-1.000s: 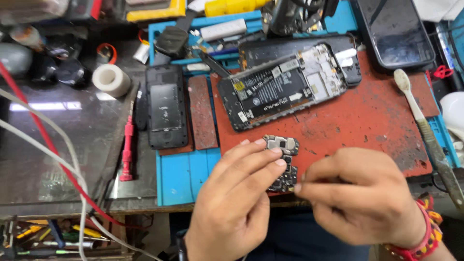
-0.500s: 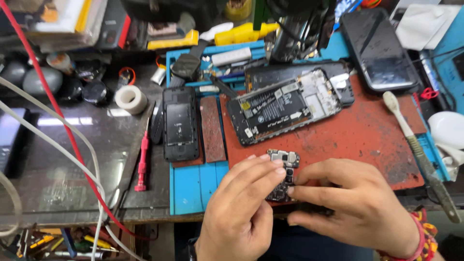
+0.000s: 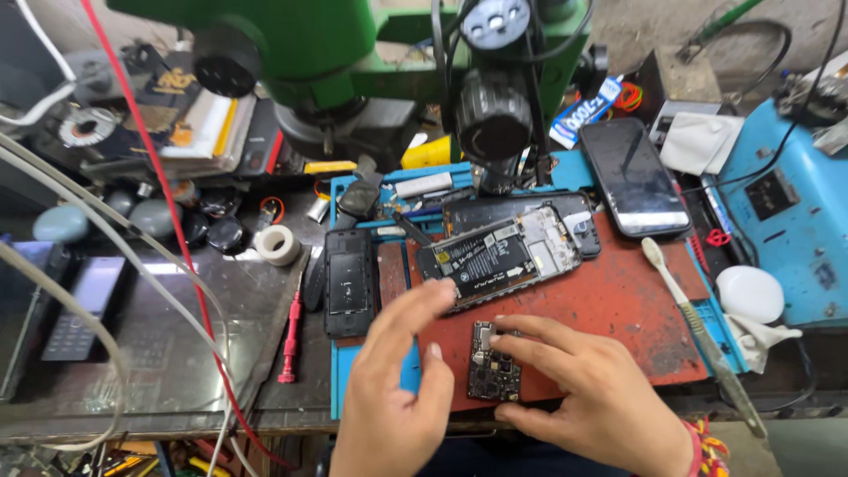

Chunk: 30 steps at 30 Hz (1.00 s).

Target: The person brushes debris off a circuit board and reattaches components to a mobile phone chassis.

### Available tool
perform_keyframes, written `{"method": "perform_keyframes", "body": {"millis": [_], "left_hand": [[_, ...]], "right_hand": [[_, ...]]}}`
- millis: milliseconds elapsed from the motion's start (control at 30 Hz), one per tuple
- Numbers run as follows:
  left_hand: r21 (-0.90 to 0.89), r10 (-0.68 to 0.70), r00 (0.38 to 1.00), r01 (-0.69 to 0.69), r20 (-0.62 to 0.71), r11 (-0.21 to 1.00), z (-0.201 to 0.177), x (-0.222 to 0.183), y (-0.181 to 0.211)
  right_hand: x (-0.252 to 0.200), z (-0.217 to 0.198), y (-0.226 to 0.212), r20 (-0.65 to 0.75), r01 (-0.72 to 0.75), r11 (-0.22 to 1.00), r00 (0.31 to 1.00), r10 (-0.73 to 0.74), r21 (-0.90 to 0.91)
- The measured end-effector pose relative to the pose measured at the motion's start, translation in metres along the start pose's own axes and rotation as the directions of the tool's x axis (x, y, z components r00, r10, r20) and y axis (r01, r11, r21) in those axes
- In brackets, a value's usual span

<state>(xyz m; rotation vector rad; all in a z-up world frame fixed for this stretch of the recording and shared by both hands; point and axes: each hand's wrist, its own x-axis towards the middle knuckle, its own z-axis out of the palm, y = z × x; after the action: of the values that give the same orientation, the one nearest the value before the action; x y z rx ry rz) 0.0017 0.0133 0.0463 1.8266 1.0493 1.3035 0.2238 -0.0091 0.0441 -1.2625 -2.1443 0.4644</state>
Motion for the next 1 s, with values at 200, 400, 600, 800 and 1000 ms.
{"method": "perform_keyframes", "body": {"millis": [200, 400, 600, 800, 1000], "left_hand": [[0.298, 0.114, 0.990, -0.133, 0.081, 0.945, 0.007, 0.038, -0.003], [0.408, 0.043, 0.937, -0.192, 0.347, 0.893, 0.028, 0.068, -0.016], [0.425, 0.023, 0.921, -0.202, 0.390, 0.882, 0.033, 0.083, -0.019], [0.410, 0.060, 0.909, -0.244, 0.412, 0.879, 0.027, 0.086, -0.009], [0.237, 0.138, 0.885, -0.265, 0.445, 0.935, 0.006, 0.051, 0.014]], "right_hand": [[0.004, -0.004, -0.006, 0.008, 0.000, 1.000, 1.000, 0.000, -0.015], [-0.001, -0.005, 0.000, 0.080, -0.069, 0.997, 0.995, 0.066, 0.039], [-0.047, -0.014, 0.028, 0.078, -0.165, 0.945, 0.986, 0.149, 0.283], [-0.124, -0.025, 0.069, -0.164, -0.067, 0.915, 0.976, 0.143, 0.397], [-0.167, -0.040, 0.082, -0.277, -0.051, 0.873, 0.938, 0.209, 0.486]]}}
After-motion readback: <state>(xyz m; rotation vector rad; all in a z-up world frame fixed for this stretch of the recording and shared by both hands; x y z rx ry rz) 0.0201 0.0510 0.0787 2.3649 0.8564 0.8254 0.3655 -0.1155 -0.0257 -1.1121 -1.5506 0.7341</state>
